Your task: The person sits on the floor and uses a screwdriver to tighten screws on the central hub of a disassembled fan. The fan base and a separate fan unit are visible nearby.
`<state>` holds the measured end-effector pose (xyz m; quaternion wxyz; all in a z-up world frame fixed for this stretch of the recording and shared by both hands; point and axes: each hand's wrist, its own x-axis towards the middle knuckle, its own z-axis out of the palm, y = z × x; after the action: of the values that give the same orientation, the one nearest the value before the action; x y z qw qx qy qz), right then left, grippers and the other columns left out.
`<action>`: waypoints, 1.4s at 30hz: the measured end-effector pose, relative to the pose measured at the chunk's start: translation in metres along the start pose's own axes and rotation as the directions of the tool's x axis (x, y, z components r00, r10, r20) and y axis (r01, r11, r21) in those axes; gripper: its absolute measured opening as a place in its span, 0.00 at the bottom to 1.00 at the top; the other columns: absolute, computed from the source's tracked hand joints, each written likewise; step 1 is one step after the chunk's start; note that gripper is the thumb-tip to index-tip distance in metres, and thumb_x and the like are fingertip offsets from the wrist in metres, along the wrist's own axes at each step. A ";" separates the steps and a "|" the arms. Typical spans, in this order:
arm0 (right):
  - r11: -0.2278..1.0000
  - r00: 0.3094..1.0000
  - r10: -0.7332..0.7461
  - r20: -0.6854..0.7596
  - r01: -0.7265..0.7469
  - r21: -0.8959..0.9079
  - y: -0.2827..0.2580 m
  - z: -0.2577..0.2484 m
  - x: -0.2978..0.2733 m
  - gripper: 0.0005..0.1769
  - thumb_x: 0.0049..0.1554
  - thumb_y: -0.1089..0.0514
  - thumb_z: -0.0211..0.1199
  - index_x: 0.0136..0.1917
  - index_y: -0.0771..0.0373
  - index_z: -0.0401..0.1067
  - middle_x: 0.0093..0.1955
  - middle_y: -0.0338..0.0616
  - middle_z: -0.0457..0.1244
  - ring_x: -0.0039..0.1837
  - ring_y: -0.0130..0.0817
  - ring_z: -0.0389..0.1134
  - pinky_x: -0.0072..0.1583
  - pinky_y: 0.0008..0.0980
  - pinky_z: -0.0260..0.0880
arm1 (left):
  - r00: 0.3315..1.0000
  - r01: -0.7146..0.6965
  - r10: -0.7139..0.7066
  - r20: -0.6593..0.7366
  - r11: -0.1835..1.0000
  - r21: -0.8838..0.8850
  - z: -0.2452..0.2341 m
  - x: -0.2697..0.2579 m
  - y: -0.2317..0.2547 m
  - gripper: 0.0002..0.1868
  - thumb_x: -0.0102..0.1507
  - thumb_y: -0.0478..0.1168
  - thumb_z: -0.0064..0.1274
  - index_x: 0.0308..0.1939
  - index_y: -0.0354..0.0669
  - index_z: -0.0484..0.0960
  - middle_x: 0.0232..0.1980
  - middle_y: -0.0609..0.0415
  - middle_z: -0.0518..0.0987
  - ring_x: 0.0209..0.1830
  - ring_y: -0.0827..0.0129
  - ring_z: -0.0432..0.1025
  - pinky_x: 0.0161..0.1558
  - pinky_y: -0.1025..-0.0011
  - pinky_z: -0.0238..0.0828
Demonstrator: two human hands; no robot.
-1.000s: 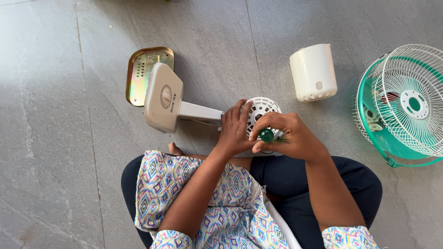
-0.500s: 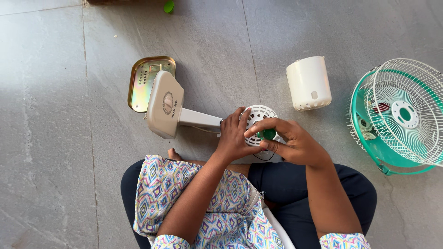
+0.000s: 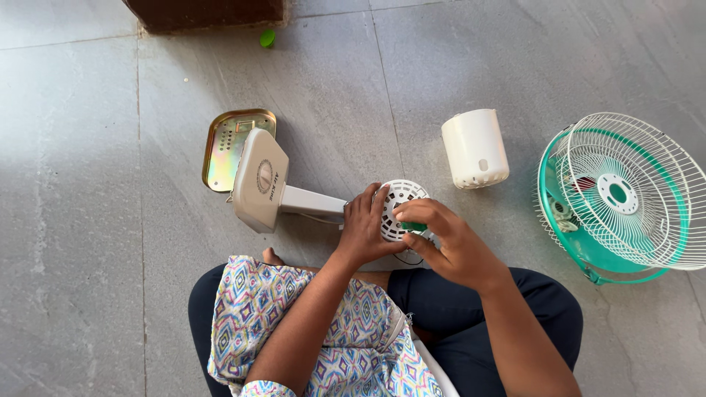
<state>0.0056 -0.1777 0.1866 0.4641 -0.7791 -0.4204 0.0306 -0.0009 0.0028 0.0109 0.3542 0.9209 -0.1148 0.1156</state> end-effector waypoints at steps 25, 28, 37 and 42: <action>0.979 0.819 -0.188 -0.543 0.114 -0.167 0.051 0.040 -0.016 0.23 0.48 0.44 0.78 0.39 0.57 0.68 0.38 0.36 0.59 0.41 0.27 0.64 0.43 0.28 0.67 | 1.000 -0.004 0.005 -0.015 0.998 0.064 -0.008 -0.004 0.016 0.67 0.44 0.67 0.71 0.76 0.42 0.53 0.77 0.33 0.51 0.77 0.30 0.44 0.66 0.32 0.46; 0.977 0.807 -0.187 -0.560 0.096 -0.188 0.053 0.040 -0.015 0.23 0.48 0.44 0.78 0.39 0.57 0.67 0.38 0.35 0.59 0.40 0.28 0.64 0.42 0.28 0.67 | 0.988 -0.074 0.076 -0.136 0.997 0.017 -0.020 -0.007 0.025 0.62 0.47 0.63 0.71 0.76 0.44 0.57 0.77 0.36 0.55 0.79 0.35 0.48 0.70 0.37 0.50; 0.973 0.831 -0.201 -0.519 0.107 -0.205 0.040 0.043 -0.015 0.24 0.47 0.46 0.80 0.39 0.59 0.68 0.38 0.37 0.59 0.39 0.29 0.64 0.40 0.29 0.66 | 0.898 -0.301 0.271 -0.348 0.953 -0.034 -0.045 -0.018 0.055 0.19 0.54 0.45 0.68 0.47 0.45 0.84 0.47 0.57 0.81 0.54 0.61 0.75 0.59 0.56 0.64; 0.966 0.875 -0.218 -0.432 0.130 -0.224 0.029 0.056 -0.017 0.25 0.45 0.46 0.82 0.39 0.58 0.68 0.39 0.38 0.59 0.39 0.30 0.64 0.39 0.31 0.66 | 0.896 -0.272 0.231 -0.379 0.961 -0.057 -0.036 -0.018 0.055 0.10 0.58 0.37 0.61 0.43 0.45 0.84 0.46 0.56 0.82 0.55 0.61 0.77 0.60 0.59 0.67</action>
<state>-0.0116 -0.1563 0.1278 0.4742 -0.7637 -0.3704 -0.2338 -0.0390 -0.0099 0.0657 0.4007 0.8396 -0.1705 0.3246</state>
